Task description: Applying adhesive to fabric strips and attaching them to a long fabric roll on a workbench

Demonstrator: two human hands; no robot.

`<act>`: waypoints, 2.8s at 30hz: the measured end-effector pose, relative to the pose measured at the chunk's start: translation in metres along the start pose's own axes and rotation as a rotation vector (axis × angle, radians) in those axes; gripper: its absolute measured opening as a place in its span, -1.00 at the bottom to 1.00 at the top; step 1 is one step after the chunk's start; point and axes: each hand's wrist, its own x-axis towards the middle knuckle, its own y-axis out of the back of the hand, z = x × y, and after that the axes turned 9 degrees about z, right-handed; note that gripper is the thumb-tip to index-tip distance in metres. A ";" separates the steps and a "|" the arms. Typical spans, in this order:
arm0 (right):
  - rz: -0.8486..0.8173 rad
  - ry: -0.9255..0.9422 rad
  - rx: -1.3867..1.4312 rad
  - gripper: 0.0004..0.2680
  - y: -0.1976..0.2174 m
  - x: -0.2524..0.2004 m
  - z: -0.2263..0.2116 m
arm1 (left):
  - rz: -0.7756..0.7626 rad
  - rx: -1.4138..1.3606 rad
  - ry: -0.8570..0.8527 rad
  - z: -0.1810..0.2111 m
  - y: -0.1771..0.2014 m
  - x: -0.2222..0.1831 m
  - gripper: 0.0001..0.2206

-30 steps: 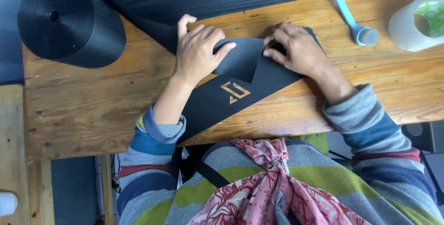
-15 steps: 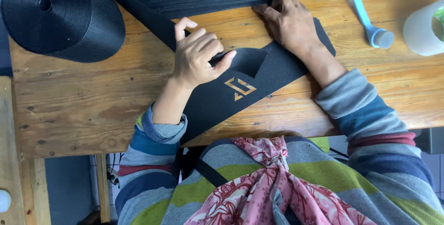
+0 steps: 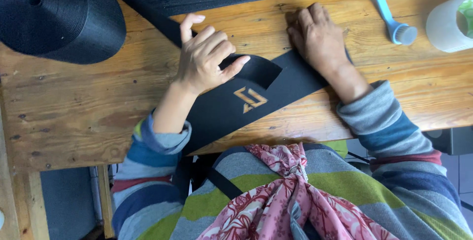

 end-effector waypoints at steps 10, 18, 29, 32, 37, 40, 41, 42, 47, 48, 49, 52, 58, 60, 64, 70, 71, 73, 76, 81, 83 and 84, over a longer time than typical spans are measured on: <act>0.159 -0.204 -0.117 -0.77 0.041 -0.012 0.094 | -0.132 0.070 0.091 -0.003 0.020 -0.025 -0.71; 0.021 -0.318 -0.103 -0.88 0.033 -0.030 0.129 | -0.078 0.012 0.069 -0.007 0.025 -0.026 -0.73; 0.069 -0.694 1.359 -0.93 0.055 0.019 0.054 | -0.073 -0.024 0.088 -0.008 0.026 -0.025 -0.77; 0.013 -0.663 1.400 -0.92 0.041 0.016 0.047 | -0.096 -0.030 0.104 -0.007 0.027 -0.025 -0.78; -0.055 -0.624 1.413 -0.87 0.003 0.009 0.061 | -0.093 -0.028 0.104 -0.007 0.026 -0.025 -0.77; -0.094 -0.514 1.232 -0.88 0.018 0.011 0.071 | -0.082 -0.023 0.100 -0.009 0.026 -0.024 -0.76; -0.094 -0.469 1.100 -0.94 0.027 0.008 0.074 | -0.081 -0.029 0.101 -0.007 0.026 -0.026 -0.76; -0.098 -0.470 1.100 -0.94 0.038 0.001 0.081 | -0.082 -0.030 0.104 -0.007 0.027 -0.027 -0.76; -0.257 -0.532 0.461 -0.64 0.140 -0.039 0.081 | -0.082 -0.050 0.099 -0.008 0.027 -0.026 -0.77; -0.257 -0.534 0.458 -0.64 0.079 -0.091 0.192 | -0.081 -0.053 0.099 -0.008 0.027 -0.027 -0.77; -0.537 -0.347 0.341 -0.80 0.039 -0.183 0.284 | -0.083 -0.053 0.104 -0.008 0.027 -0.028 -0.77; -1.337 -0.587 0.568 -0.87 0.008 -0.274 0.390 | -0.079 -0.056 0.099 -0.010 0.025 -0.028 -0.77; -0.220 -0.479 0.902 -0.52 0.032 -0.197 0.338 | -0.080 -0.051 0.096 -0.008 0.028 -0.028 -0.77; 0.067 -0.512 0.763 -0.59 0.079 -0.118 0.173 | -0.083 -0.052 0.096 -0.007 0.028 -0.028 -0.77; 0.067 -0.605 0.847 -0.62 0.098 -0.076 0.106 | -0.063 -0.049 0.100 -0.007 0.029 -0.027 -0.76; 0.037 -0.566 0.619 -0.68 0.106 -0.068 0.103 | -0.073 -0.066 0.101 -0.007 0.027 -0.027 -0.76; 0.075 -0.576 0.580 -0.78 0.101 -0.061 0.102 | -0.072 -0.058 0.106 -0.007 0.028 -0.028 -0.76; 0.006 -0.637 0.610 -0.70 0.106 -0.062 0.110 | -0.068 -0.059 0.102 -0.008 0.028 -0.027 -0.76; 0.076 -0.681 0.638 -0.62 0.088 -0.065 0.130 | -0.066 -0.058 0.100 -0.009 0.030 -0.027 -0.76; 0.498 -0.642 0.786 -0.76 0.041 -0.049 0.136 | -0.063 -0.055 0.103 -0.007 0.029 -0.028 -0.76; 0.549 -0.727 0.858 -0.70 0.039 -0.040 0.125 | -0.060 -0.065 0.102 -0.007 0.028 -0.027 -0.76; 0.552 -0.725 0.858 -0.70 0.034 -0.041 0.130 | -0.059 -0.064 0.100 -0.008 0.029 -0.027 -0.76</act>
